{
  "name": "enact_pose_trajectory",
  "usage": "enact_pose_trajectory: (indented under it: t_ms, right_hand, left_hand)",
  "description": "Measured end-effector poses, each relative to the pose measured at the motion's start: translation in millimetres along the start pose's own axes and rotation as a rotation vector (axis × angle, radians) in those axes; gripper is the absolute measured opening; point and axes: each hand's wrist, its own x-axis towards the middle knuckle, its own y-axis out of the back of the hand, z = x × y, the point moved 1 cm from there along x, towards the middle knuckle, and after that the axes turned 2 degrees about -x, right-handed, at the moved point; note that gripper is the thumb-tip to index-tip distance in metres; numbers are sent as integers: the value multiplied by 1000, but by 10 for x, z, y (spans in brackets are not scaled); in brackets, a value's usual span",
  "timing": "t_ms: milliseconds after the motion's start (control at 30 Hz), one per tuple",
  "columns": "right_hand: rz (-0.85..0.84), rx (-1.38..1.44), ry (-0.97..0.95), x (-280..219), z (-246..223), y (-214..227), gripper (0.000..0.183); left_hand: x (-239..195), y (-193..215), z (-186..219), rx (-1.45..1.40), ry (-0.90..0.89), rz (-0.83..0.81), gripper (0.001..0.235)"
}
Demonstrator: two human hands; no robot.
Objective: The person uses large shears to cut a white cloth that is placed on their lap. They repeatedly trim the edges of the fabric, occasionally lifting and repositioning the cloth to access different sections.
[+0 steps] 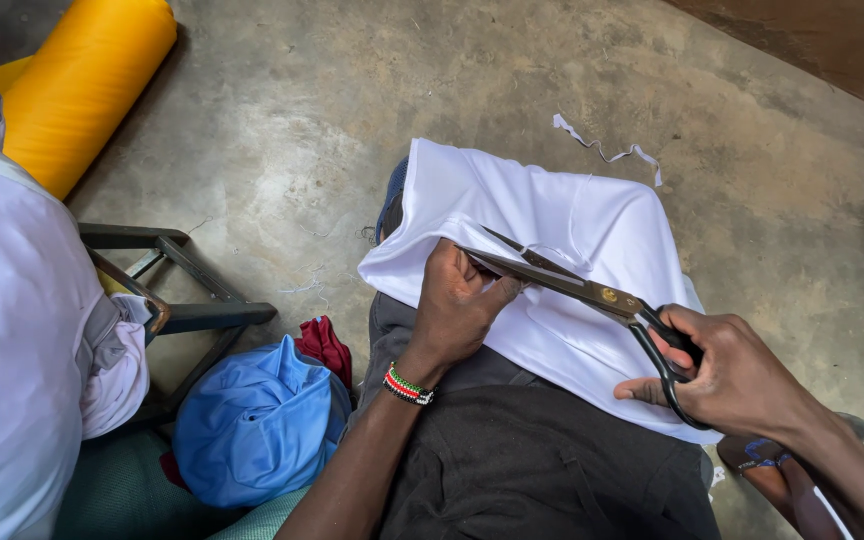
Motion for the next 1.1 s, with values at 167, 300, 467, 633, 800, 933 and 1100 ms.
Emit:
enact_pose_trajectory:
  t_ms: [167, 300, 467, 633, 800, 933, 1100]
  right_hand:
    - [-5, 12, 35, 79, -68, -13, 80]
    - [-24, 55, -29, 107, -30, -17, 75]
    - [-27, 64, -70, 103, -10, -25, 70]
    - [-23, 111, -87, 39, 55, -13, 71]
    - [51, 85, 51, -58, 227, -85, 74]
    - [31, 106, -1, -80, 151, -63, 77]
    - [-5, 99, -46, -29, 90, -80, 77]
  left_hand:
    - [-2, -2, 61, 10, -37, -14, 37]
    - [1, 27, 25, 24, -31, -18, 44]
    - [0, 1, 35, -38, -51, -41, 40]
    - [12, 2, 150, -61, -180, -73, 15]
    - [11, 22, 83, -143, -120, -77, 22]
    - [5, 29, 44, -12, -98, -73, 34]
    - [-35, -36, 96, 25, -16, -81, 43]
